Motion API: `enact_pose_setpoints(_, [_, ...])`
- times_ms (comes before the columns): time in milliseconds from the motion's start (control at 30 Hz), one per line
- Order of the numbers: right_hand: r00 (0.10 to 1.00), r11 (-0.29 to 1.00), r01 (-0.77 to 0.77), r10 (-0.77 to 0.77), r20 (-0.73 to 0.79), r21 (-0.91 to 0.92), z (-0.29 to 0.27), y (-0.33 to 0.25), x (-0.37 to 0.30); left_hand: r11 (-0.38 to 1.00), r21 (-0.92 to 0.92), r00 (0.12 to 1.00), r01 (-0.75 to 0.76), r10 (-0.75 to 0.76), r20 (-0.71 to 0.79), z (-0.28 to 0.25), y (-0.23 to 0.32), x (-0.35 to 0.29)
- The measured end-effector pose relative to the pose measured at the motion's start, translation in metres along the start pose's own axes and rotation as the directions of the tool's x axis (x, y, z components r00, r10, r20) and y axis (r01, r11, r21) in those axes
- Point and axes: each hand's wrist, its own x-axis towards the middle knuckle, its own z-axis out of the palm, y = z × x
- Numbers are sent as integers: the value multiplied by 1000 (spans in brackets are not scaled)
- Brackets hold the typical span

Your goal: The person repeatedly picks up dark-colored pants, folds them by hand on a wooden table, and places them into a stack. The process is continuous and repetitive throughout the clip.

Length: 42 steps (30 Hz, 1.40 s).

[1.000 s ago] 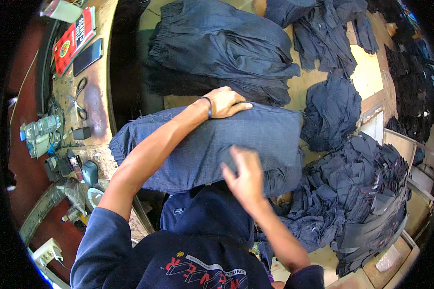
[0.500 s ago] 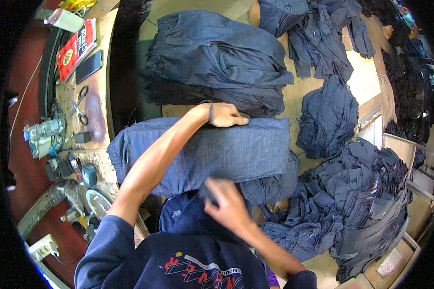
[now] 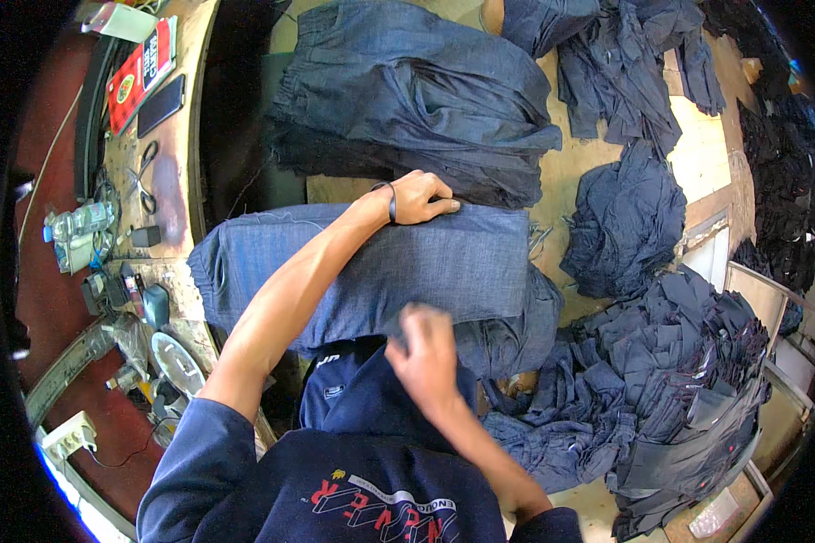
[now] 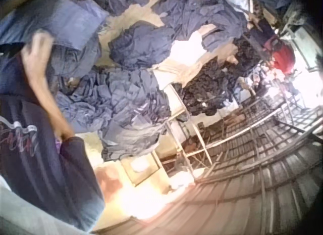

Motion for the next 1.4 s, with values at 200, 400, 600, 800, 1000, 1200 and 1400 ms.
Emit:
enact_pose_setpoints(200, [981, 977, 168, -179, 77, 135, -73, 7, 32, 920, 35, 823, 391, -333, -461, -62, 31, -127])
enact_pose_setpoints(400, [919, 910, -326, 242, 311, 256, -168, 102, 146, 678, 181, 508, 712, -319, -800, -85, 37, -307])
enact_pose_setpoints(600, [873, 915, -318, 180, 453, 249, -188, 183, 164, 711, 397, 532, 580, 38, -846, -42, 50, -283])
enact_pose_setpoints(800, [968, 958, -250, 252, 3, 139, -143, 214, 92, 470, -20, 268, 883, -537, -800, 59, 85, -397])
enact_pose_setpoints(1000, [896, 970, -241, 218, -386, -11, -161, 198, 62, 478, -288, 102, 830, -637, -764, 77, 58, -422])
enact_pose_setpoints(1200, [969, 979, -173, 189, -157, 107, -164, 164, 68, 395, 21, 220, 918, -467, -857, 61, 58, -452])
enact_pose_setpoints(1400, [900, 957, -278, 228, -371, -86, -160, 152, 67, 510, 80, 397, 856, -552, -733, 55, 50, -461])
